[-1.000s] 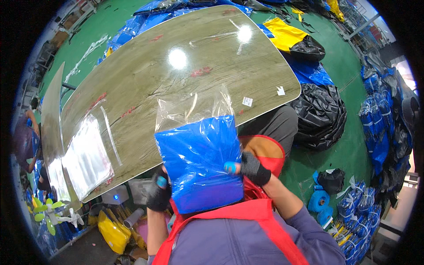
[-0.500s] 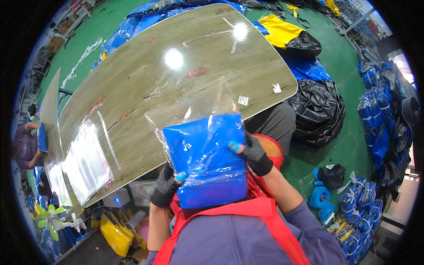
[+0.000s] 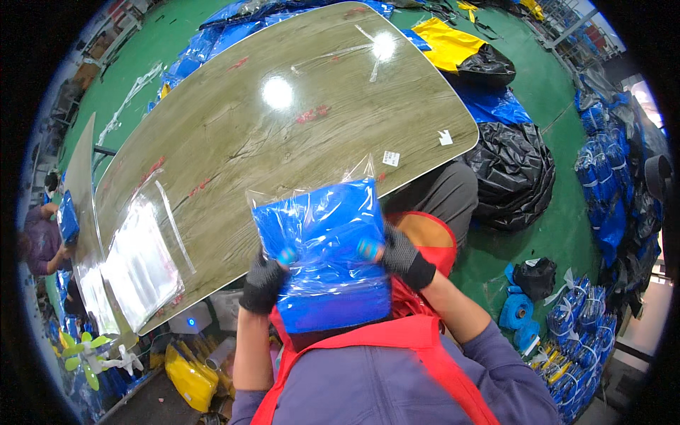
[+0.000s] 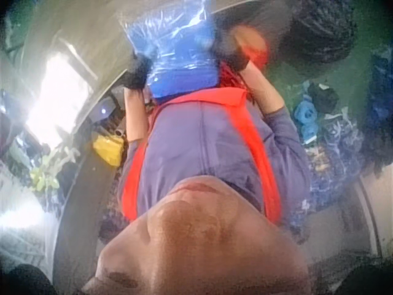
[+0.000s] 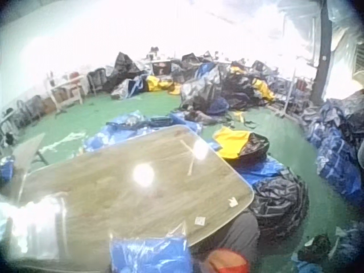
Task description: The person folds and inserts blue and yellow plastic mailers into clear poly bags on a workbench. The person repeatedly folds the mailers, places them inside the clear bags, and adjusts the contents. The person handles multiple mailers one at a time and places the finished packages on the table.
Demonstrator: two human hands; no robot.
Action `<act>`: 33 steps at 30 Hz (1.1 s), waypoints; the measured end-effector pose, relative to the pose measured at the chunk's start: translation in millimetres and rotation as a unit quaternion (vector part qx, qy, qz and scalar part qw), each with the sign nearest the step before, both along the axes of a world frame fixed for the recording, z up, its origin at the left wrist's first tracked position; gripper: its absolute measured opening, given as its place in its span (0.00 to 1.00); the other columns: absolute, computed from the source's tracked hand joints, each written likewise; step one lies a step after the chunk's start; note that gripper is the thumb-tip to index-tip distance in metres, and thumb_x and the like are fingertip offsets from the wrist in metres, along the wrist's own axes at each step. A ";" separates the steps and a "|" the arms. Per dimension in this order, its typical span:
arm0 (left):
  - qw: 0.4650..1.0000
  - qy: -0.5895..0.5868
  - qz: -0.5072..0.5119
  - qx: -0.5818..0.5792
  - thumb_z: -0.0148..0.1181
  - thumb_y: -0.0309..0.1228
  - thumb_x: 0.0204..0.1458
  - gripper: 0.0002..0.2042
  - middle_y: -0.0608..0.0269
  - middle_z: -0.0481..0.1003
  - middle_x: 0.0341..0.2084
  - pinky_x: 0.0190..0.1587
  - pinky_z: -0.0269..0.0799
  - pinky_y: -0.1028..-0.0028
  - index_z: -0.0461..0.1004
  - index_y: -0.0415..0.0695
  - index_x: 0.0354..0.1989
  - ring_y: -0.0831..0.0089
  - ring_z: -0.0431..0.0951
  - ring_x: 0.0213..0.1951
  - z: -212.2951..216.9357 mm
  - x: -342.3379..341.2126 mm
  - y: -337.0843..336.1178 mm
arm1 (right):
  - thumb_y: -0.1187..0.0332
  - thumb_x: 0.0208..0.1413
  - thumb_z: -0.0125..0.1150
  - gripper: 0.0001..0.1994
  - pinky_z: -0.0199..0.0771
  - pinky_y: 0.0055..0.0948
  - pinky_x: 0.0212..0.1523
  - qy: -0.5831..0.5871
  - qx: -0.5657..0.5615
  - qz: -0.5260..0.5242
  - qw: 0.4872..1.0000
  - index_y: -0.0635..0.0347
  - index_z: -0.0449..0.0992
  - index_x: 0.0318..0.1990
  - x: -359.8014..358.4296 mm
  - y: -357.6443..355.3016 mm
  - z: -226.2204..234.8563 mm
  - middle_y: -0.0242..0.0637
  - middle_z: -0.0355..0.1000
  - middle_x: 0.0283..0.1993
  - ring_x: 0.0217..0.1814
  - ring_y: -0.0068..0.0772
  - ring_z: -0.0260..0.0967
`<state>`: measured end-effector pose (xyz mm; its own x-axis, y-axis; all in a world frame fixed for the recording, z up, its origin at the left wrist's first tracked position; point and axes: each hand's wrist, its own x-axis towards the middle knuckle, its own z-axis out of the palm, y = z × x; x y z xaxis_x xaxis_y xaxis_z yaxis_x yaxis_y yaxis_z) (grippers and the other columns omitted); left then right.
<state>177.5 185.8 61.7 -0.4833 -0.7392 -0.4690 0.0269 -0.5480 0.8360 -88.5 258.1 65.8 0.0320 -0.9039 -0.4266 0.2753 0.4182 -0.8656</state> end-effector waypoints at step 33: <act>0.954 0.137 0.135 -0.230 0.69 0.34 0.43 0.47 0.57 0.64 0.57 0.56 0.67 0.68 0.44 0.51 0.70 0.67 0.69 0.54 38.0 -19.0 -35.2 | 0.68 0.38 0.78 0.56 0.60 0.37 0.63 0.108 -0.324 0.058 0.938 0.50 0.39 0.70 -21.9 -60.9 37.2 0.41 0.56 0.64 0.62 0.35 0.59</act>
<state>158.6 150.6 99.7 -0.3051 -0.9509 0.0516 0.3677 -0.0677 0.9275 -110.4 197.3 102.9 0.1225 -0.9714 0.2036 0.0484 -0.1991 -0.9788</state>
